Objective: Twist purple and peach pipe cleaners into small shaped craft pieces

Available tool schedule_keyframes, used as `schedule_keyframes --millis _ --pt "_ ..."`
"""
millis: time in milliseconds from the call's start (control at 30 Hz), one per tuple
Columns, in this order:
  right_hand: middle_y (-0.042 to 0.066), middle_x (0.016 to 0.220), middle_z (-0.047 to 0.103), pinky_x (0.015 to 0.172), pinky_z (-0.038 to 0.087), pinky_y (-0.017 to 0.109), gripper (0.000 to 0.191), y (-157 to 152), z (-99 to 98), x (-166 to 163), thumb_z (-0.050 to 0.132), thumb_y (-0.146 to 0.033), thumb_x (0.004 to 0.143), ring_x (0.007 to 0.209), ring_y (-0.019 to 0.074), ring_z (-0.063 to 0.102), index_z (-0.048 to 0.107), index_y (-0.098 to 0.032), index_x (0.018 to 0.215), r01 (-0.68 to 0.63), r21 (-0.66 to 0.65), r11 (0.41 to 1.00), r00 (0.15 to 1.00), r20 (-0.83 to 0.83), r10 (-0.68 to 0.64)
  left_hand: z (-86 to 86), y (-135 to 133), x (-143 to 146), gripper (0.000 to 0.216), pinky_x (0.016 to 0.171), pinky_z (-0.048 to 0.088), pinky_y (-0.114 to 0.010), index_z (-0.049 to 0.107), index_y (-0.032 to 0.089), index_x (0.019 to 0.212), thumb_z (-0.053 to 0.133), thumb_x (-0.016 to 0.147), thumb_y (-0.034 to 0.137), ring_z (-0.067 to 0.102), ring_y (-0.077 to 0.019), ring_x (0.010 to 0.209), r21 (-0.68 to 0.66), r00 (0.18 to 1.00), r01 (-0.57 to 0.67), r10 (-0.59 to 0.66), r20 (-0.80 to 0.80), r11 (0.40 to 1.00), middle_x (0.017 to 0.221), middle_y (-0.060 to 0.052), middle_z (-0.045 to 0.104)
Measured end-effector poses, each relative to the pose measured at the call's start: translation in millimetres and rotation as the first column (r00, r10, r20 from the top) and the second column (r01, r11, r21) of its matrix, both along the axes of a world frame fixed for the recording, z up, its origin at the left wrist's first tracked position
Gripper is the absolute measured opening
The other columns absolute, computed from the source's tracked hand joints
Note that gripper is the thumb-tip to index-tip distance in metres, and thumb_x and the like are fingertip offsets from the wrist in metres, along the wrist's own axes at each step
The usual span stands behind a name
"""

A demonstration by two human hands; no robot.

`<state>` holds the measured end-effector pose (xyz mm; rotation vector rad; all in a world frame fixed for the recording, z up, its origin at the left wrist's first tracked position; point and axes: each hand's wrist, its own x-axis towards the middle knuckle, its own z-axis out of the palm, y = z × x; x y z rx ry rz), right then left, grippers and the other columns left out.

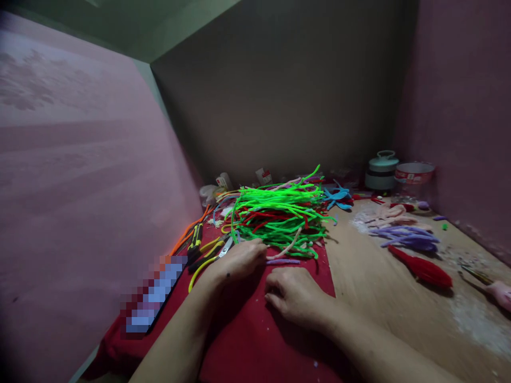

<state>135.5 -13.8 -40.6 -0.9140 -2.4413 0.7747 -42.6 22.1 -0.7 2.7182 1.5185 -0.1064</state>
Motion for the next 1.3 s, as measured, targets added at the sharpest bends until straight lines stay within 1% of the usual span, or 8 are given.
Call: schedule_keyframes --millis 200,333,433,500,567,767,967,1300 --pt "0.001 0.073 0.065 0.059 0.035 0.023 0.011 -1 -0.4 -1 0.054 -0.020 0.073 0.066 0.0137 0.056 0.065 -0.020 0.073 0.018 -0.007 1.000 0.999 -0.036 -0.019 17.1 -13 2 0.016 0.055 0.030 -0.021 0.052 0.018 0.080 0.037 0.084 0.015 0.047 -0.0102 0.065 0.079 0.992 0.036 -0.045 0.118 0.996 0.083 0.000 0.055" --pt "0.003 0.077 0.065 0.061 0.039 0.024 0.014 2 -0.1 -3 0.054 -0.025 0.075 0.069 0.0155 0.057 0.064 -0.019 0.083 0.074 -0.174 0.982 0.971 -0.213 -0.111 21.1 -18 8 0.009 0.051 0.026 -0.021 0.050 0.018 0.079 0.042 0.083 0.017 0.043 -0.0091 0.059 0.113 0.985 0.012 -0.032 0.172 0.993 0.073 0.002 0.055" --pt "0.002 0.069 0.061 0.048 0.039 0.023 0.024 7 0.8 -6 0.052 -0.035 0.078 0.053 0.0125 0.054 0.058 -0.016 0.091 0.066 -0.465 0.883 0.899 -0.356 -0.255 17.7 -19 14 0.003 0.053 0.029 -0.020 0.049 0.018 0.079 0.047 0.081 0.018 0.046 -0.0091 0.063 0.138 0.972 0.055 -0.085 0.218 0.989 0.076 0.002 0.055" --pt "-0.001 0.059 0.056 0.038 0.033 0.021 0.029 11 2.2 -7 0.048 -0.042 0.079 0.040 0.0091 0.046 0.056 -0.015 0.082 0.072 -0.631 0.772 0.859 -0.354 -0.369 13.8 -18 17 0.005 0.056 0.031 -0.019 0.049 0.018 0.080 0.045 0.082 0.018 0.047 -0.0095 0.065 0.171 0.962 0.080 -0.121 0.244 0.982 0.078 0.001 0.055" --pt "-0.002 0.052 0.052 0.034 0.028 0.019 0.033 13 4.3 -6 0.045 -0.046 0.079 0.035 0.0069 0.041 0.054 -0.015 0.070 0.088 -0.697 0.712 0.811 -0.364 -0.458 9.3 -17 20 0.010 0.056 0.032 -0.020 0.049 0.017 0.079 0.041 0.085 0.017 0.047 -0.0099 0.066 0.206 0.956 0.101 -0.152 0.251 0.973 0.078 0.000 0.055" --pt "-0.002 0.040 0.048 0.034 0.023 0.018 0.043 14 7.8 -1 0.044 -0.046 0.080 0.032 0.0048 0.037 0.055 -0.013 0.056 0.050 -0.757 0.651 0.711 -0.431 -0.555 2.0 -15 23 0.009 0.059 0.034 -0.021 0.051 0.018 0.084 0.043 0.085 0.022 0.051 -0.0114 0.070 0.304 0.960 0.084 -0.159 0.231 0.949 0.080 -0.001 0.058" --pt "-0.001 0.041 0.050 0.035 0.028 0.017 0.035 20 3.6 3 0.047 -0.039 0.080 0.034 0.0054 0.040 0.055 -0.013 0.057 0.111 -0.772 0.626 0.535 -0.484 -0.692 1.3 -6 12 0.019 0.057 0.032 -0.022 0.055 0.021 0.085 0.038 0.088 0.028 0.054 -0.0125 0.070 0.365 0.990 -0.084 0.037 0.135 0.927 0.081 -0.001 0.059" --pt "0.003 0.062 0.063 0.039 0.040 0.017 0.024 23 4.8 0 0.064 -0.029 0.071 0.045 0.0081 0.054 0.057 -0.011 0.086 -0.152 -0.772 0.618 0.368 -0.624 -0.689 5.1 -12 18 0.023 0.056 0.030 -0.024 0.059 0.022 0.082 0.038 0.088 0.029 0.054 -0.0142 0.069 0.370 0.993 -0.117 0.097 0.072 0.922 0.080 -0.001 0.061"
